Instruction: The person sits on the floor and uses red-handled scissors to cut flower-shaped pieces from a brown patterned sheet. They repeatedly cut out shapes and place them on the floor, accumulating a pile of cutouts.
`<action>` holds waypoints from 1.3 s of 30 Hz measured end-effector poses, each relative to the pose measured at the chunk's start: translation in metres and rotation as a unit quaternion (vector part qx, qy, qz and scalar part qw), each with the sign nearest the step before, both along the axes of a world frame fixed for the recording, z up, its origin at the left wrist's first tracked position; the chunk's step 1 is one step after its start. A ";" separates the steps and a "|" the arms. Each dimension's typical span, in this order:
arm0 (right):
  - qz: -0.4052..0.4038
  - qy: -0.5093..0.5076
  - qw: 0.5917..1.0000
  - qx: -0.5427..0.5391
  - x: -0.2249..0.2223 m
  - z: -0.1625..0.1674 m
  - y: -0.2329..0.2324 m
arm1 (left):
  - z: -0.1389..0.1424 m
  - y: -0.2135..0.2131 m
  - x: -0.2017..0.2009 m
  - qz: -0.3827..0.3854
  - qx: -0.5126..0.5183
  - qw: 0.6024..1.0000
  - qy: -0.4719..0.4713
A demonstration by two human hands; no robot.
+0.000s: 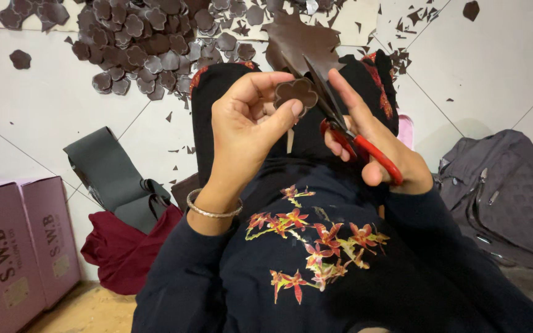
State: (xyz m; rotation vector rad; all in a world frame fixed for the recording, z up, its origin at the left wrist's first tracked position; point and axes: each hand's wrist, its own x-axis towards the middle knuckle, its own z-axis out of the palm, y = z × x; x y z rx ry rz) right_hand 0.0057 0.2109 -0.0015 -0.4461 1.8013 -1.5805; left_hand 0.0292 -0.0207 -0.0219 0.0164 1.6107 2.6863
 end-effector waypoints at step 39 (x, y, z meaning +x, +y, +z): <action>-0.044 -0.032 0.997 -0.048 -0.017 -0.010 -0.015 | -0.013 -0.008 -0.020 0.018 0.000 1.000 -0.005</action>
